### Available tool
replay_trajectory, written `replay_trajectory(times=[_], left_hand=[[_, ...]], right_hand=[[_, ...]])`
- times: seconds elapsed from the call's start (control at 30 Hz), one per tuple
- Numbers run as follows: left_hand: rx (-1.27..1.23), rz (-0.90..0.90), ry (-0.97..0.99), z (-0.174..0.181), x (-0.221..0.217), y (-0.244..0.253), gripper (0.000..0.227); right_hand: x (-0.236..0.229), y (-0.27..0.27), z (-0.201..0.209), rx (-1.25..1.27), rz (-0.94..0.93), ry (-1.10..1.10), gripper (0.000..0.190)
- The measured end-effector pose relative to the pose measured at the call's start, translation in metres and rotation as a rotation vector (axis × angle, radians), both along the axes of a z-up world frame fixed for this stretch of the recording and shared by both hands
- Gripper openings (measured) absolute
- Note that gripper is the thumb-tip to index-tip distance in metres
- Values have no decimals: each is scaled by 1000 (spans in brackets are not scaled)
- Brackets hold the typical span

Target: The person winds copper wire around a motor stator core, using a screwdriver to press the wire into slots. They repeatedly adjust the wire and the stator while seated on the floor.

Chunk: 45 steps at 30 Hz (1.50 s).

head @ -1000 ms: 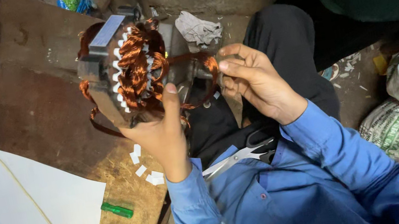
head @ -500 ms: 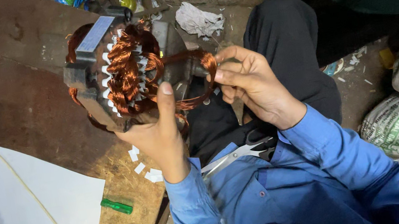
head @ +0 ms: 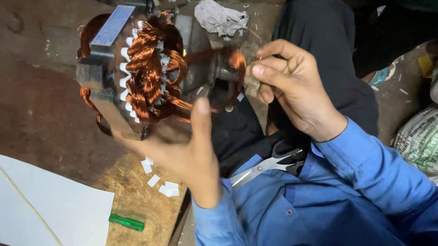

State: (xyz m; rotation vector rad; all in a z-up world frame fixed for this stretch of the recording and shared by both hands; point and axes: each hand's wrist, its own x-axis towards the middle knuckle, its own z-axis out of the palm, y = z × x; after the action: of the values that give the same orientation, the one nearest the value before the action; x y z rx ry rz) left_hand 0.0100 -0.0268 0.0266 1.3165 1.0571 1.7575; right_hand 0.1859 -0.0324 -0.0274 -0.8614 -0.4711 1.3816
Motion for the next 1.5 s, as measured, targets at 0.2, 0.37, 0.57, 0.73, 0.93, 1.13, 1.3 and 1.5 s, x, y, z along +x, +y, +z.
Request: replay_trajectory(times=[0.2,0.37,0.57,0.73,0.93,1.13,1.3,1.5], left_hand=[[663,465,738,17,-7,-14,66],[226,-159,1088,48,-14,-13,38],[247,-220,1086,48,-13,2,29],[245,-239,911,37,-15,-2,28],[224,-237,809,34,-12,-4,25],[222,-216,770,31,-12,-4,21],[187,-216,740,32,-14,-6,19],[206,-278,718,29,-16,-2,16]], right_hand=[[5,3,-4,5,-15,49,16],[-2,4,-7,29,21,66,15],[-10,-9,16,105,-210,-326,22],[-20,-27,32,345,-237,-1073,25],[-20,-27,33,420,-133,-1095,13],[2,-10,43,334,-311,-1295,16],[16,-9,54,385,-342,-1336,17],[5,-24,51,529,-78,-1159,30]])
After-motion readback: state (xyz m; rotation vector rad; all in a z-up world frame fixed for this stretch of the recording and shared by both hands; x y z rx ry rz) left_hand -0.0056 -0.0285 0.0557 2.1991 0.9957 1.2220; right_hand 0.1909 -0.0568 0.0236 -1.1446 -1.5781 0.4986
